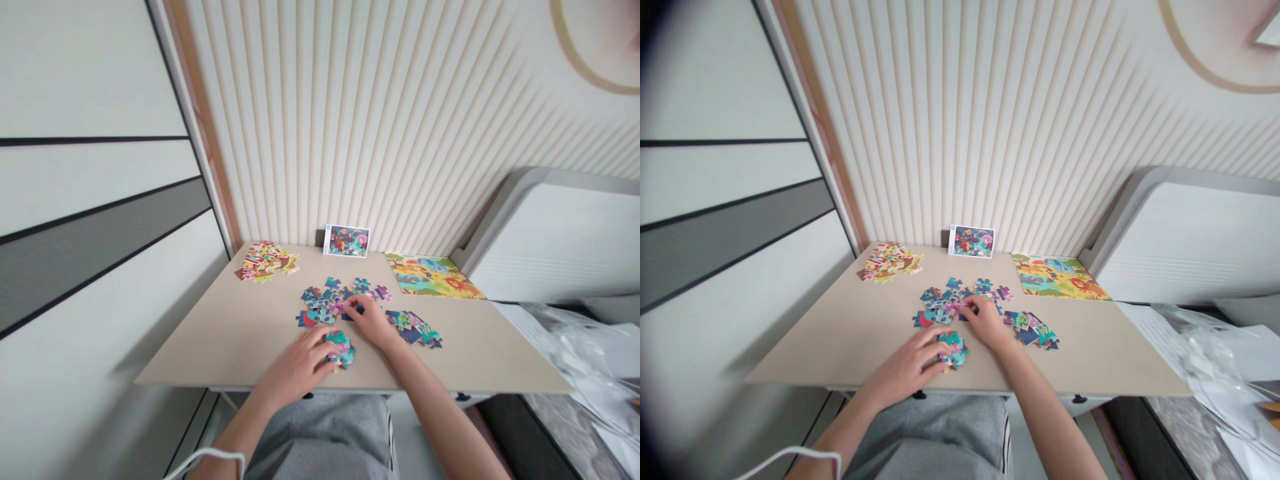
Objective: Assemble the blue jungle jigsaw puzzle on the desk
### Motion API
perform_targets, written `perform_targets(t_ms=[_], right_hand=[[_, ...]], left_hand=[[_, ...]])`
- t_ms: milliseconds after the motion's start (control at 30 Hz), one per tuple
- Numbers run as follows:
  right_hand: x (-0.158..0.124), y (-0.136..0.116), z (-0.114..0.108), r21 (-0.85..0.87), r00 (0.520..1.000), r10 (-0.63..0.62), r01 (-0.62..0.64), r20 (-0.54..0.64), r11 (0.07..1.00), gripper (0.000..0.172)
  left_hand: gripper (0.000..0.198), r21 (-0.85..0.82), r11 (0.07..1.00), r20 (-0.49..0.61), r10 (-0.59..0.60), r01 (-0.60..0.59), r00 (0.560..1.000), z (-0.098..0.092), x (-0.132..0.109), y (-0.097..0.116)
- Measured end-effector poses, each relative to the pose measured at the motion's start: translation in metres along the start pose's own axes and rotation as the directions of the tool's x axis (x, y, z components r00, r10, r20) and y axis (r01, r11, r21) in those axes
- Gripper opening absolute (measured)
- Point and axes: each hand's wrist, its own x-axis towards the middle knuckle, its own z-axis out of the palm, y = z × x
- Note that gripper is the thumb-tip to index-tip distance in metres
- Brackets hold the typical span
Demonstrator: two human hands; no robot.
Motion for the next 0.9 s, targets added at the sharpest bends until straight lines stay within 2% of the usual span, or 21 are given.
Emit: perform_targets(t_ms=[200, 300, 400, 467, 533, 633, 733, 800, 900], right_hand=[[-0.001, -0.006, -0.010, 0.341, 0.987, 0.160, -0.156, 0.016, 0.927, 0.046], [-0.001, -0.008, -0.013, 0.428, 0.982, 0.180, -0.190, 0.066, 0.884, 0.050], [-0.004, -0.009, -0.014, 0.456, 0.972, 0.133, -0.210, 0.196, 0.865, 0.050], [-0.008, -0.010, -0.013, 0.419, 0.954, 0.075, -0.198, 0.292, 0.886, 0.048], [-0.010, -0.009, -0.012, 0.348, 0.952, 0.044, -0.153, 0.301, 0.925, 0.043], [-0.008, -0.003, -0.011, 0.206, 0.990, 0.062, -0.088, 0.130, 0.975, 0.037], [-0.004, 0.008, -0.015, -0.007, 0.997, 0.044, -0.045, -0.055, 0.999, 0.033], [-0.002, 0.016, -0.018, -0.152, 0.996, 0.019, -0.032, -0.085, 0.988, 0.030], [-0.005, 0.026, -0.020, -0.294, 0.998, 0.028, -0.044, -0.061, 0.955, 0.030]], left_hand=[[0.030, -0.016, 1.000, -0.030, -0.013, 0.013, 0.999, 0.002, -0.001, -0.001], [0.058, -0.014, 0.998, -0.090, -0.065, 0.064, 0.994, 0.008, -0.003, -0.006], [0.090, -0.004, 0.992, -0.155, -0.121, 0.122, 0.980, 0.013, -0.004, -0.011], [0.097, 0.003, 0.991, -0.170, -0.133, 0.136, 0.976, 0.015, -0.004, -0.013], [0.094, 0.008, 0.993, -0.163, -0.116, 0.119, 0.980, 0.016, -0.004, -0.015], [0.087, 0.007, 0.995, -0.149, -0.100, 0.102, 0.984, 0.015, -0.004, -0.014], [0.071, 0.019, 0.996, -0.119, -0.081, 0.084, 0.990, 0.010, -0.002, -0.010], [0.055, 0.031, 0.998, -0.088, -0.044, 0.047, 0.995, 0.006, 0.000, -0.006], [0.038, 0.049, 0.999, -0.053, -0.010, 0.013, 0.999, 0.001, 0.001, -0.001]])
